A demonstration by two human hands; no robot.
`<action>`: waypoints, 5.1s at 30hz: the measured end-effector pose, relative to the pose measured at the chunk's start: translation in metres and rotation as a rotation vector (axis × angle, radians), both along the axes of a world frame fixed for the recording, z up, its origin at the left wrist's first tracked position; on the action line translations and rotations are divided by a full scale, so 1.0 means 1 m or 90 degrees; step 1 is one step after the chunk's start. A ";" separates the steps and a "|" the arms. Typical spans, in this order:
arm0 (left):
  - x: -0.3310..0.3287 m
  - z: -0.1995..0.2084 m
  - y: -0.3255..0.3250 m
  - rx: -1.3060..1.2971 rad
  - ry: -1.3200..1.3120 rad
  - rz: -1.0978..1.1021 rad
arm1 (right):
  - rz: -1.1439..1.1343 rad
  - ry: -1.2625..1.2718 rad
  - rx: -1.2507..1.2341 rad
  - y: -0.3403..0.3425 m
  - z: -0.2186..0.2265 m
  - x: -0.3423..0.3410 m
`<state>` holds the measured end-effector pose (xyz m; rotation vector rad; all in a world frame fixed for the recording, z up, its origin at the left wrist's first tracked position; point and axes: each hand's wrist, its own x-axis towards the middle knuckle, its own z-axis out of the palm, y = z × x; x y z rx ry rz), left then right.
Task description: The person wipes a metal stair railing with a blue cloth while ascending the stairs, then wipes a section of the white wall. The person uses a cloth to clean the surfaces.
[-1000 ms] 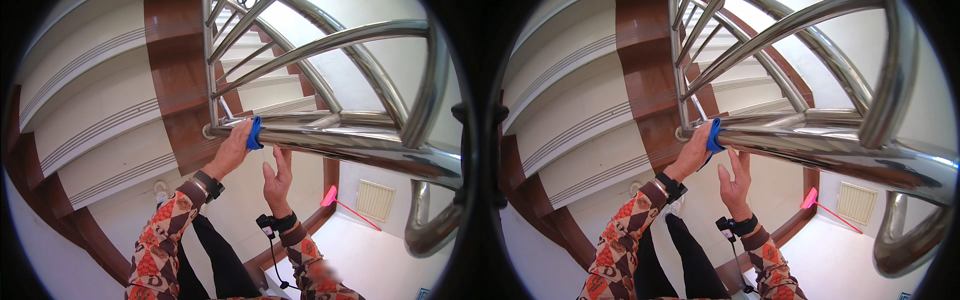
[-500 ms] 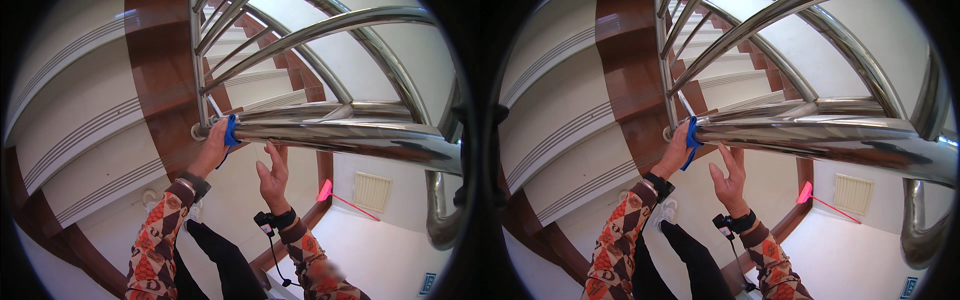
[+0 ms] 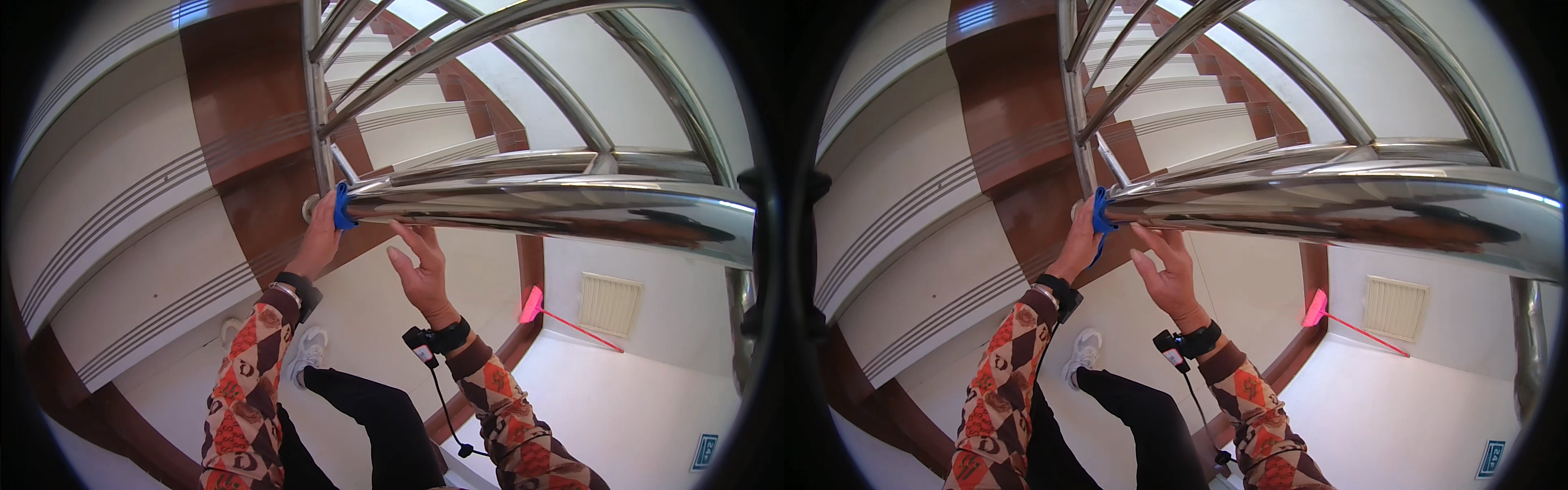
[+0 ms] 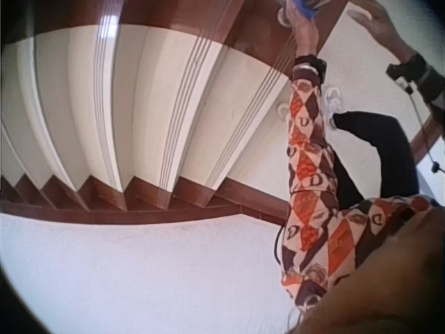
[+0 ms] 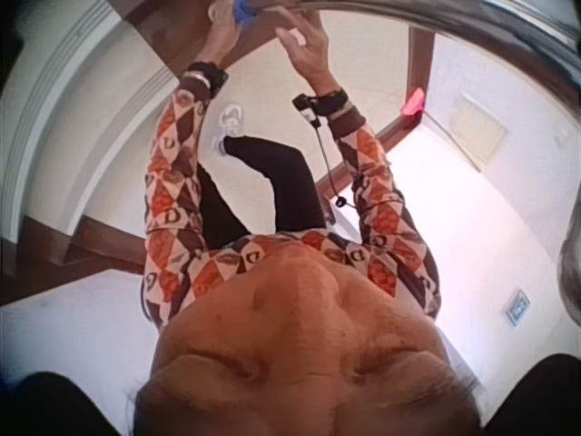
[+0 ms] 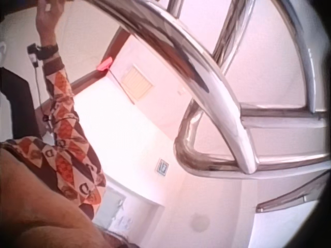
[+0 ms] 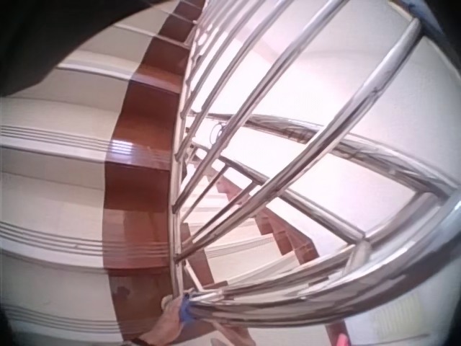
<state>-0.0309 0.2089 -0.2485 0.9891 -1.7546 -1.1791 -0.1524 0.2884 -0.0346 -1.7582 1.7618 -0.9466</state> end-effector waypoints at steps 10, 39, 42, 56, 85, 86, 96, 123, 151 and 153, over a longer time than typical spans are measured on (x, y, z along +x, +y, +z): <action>-0.002 0.151 -0.007 -0.084 0.065 0.012 | -0.066 -0.036 -0.017 0.003 0.058 0.011; -0.045 0.119 -0.089 -0.386 -0.494 0.095 | -0.083 -0.216 -0.031 -0.035 0.021 -0.063; -0.077 0.137 -0.103 -0.333 -0.440 0.080 | -0.103 -0.194 -0.071 -0.030 0.027 -0.087; -0.027 0.175 -0.081 -0.419 -0.515 0.060 | -0.078 -0.271 -0.026 -0.041 0.014 -0.075; -0.178 0.223 -0.097 -0.759 -0.867 -0.228 | -0.261 -0.654 0.005 -0.007 -0.079 -0.218; -0.185 0.220 -0.094 -0.740 -0.870 -0.212 | -0.272 -0.671 0.015 -0.007 -0.080 -0.226; -0.221 0.156 -0.094 -0.685 -0.906 -0.038 | -0.232 -0.663 -0.008 -0.031 -0.135 -0.250; -0.166 -0.117 -0.105 -0.797 -0.733 0.041 | -0.052 -0.503 -0.046 -0.098 -0.412 -0.236; -0.188 -0.361 -0.068 -0.685 -0.862 -0.077 | 0.024 -0.569 0.068 -0.094 -0.568 -0.236; -0.181 -0.342 -0.063 -0.659 -0.780 -0.124 | 0.007 -0.536 0.089 -0.087 -0.562 -0.234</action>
